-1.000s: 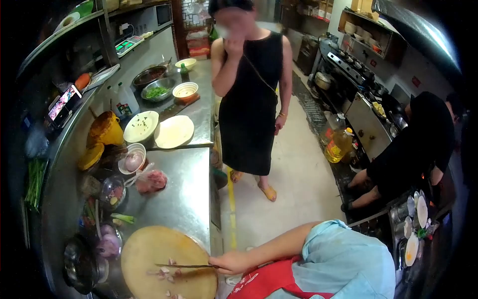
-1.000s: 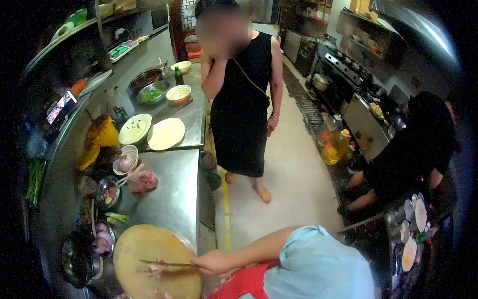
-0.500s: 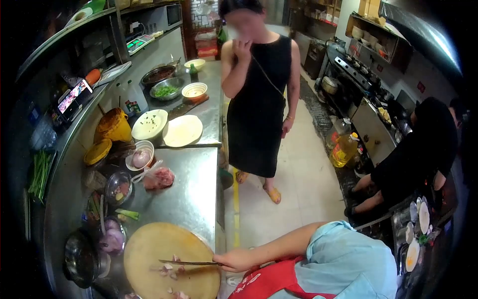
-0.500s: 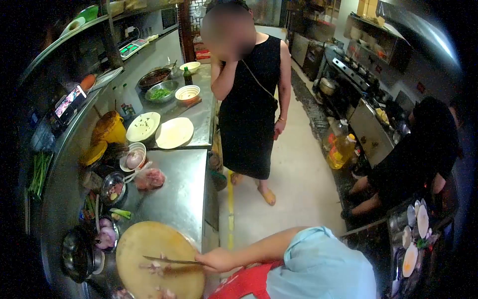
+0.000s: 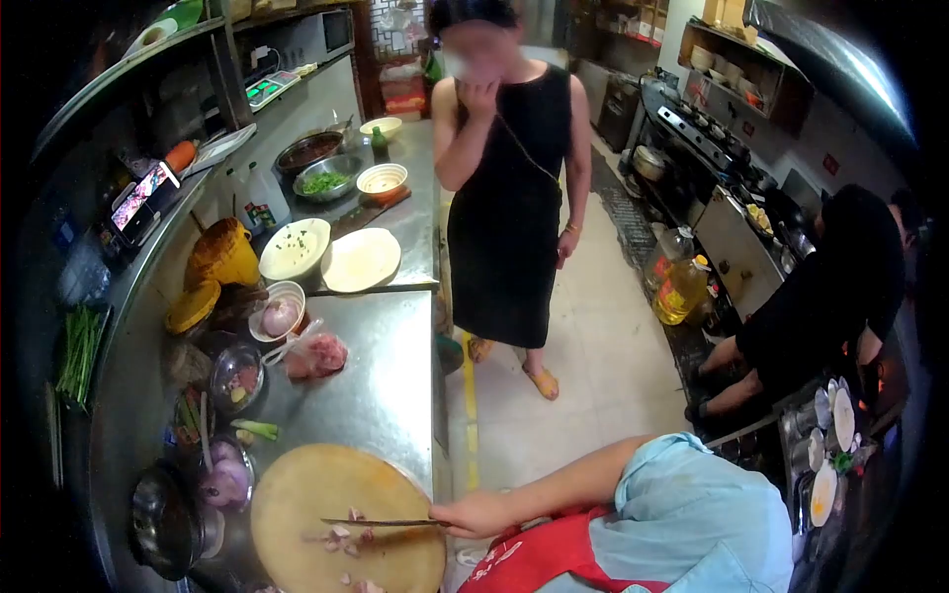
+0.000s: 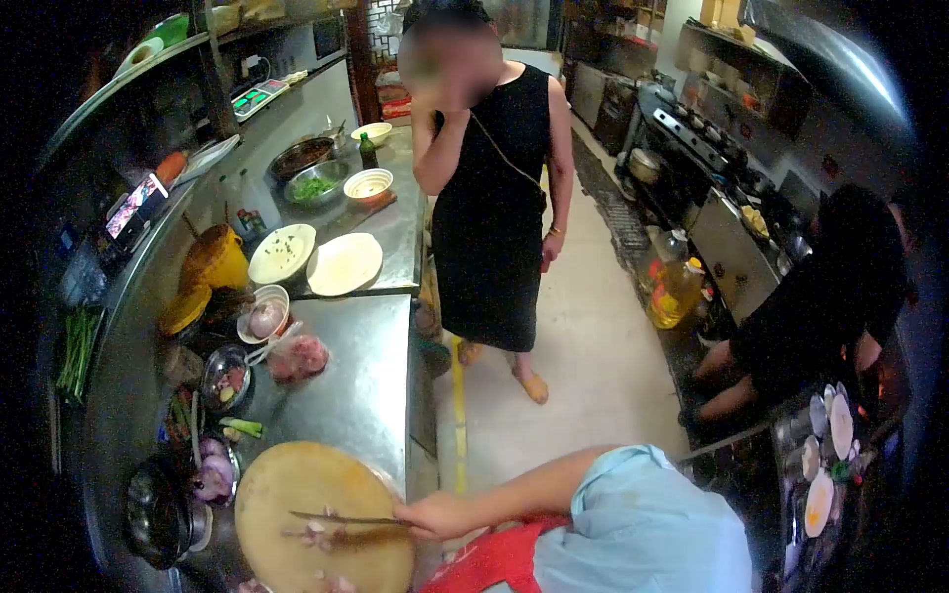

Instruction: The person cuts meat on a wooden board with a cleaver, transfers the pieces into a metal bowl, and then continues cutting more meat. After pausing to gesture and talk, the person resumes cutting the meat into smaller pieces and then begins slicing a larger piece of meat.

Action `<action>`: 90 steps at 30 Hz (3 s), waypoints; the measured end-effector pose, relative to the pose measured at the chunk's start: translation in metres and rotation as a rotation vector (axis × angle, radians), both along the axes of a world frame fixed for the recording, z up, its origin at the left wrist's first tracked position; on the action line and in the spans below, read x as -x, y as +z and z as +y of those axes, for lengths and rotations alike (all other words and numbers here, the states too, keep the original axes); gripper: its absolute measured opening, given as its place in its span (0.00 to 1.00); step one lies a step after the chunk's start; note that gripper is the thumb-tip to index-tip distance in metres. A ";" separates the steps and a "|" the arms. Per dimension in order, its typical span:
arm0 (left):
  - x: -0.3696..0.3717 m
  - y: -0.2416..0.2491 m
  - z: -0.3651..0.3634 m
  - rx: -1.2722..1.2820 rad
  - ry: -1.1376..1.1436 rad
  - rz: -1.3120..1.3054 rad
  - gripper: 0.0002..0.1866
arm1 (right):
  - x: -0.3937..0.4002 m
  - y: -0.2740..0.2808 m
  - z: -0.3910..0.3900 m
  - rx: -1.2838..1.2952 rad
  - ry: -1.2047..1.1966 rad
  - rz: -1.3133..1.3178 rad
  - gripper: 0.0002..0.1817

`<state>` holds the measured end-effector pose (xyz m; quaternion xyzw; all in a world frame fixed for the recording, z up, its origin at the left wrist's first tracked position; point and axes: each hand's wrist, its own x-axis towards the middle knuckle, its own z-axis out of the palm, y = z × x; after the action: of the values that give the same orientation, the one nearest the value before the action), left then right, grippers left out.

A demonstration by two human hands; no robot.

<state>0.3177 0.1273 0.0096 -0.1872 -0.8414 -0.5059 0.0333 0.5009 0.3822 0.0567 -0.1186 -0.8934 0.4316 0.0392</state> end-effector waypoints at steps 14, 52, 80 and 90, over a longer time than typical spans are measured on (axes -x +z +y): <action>-0.015 -0.004 -0.029 0.300 0.095 0.134 0.26 | 0.008 0.050 -0.002 -0.102 0.076 -0.289 0.21; 0.038 0.008 -0.009 0.578 -0.571 0.242 0.20 | -0.010 0.005 0.015 0.239 -0.191 0.017 0.17; 0.083 0.006 0.088 0.768 -0.429 0.366 0.45 | -0.008 -0.028 0.010 0.910 -0.453 -0.038 0.12; 0.093 -0.046 0.104 0.165 -0.621 0.174 0.49 | 0.036 -0.069 -0.034 0.579 -0.149 -0.092 0.21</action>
<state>0.2249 0.2309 -0.0364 -0.4794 -0.7762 -0.4042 -0.0660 0.4646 0.3486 -0.0124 -0.2097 -0.7228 0.6584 -0.0051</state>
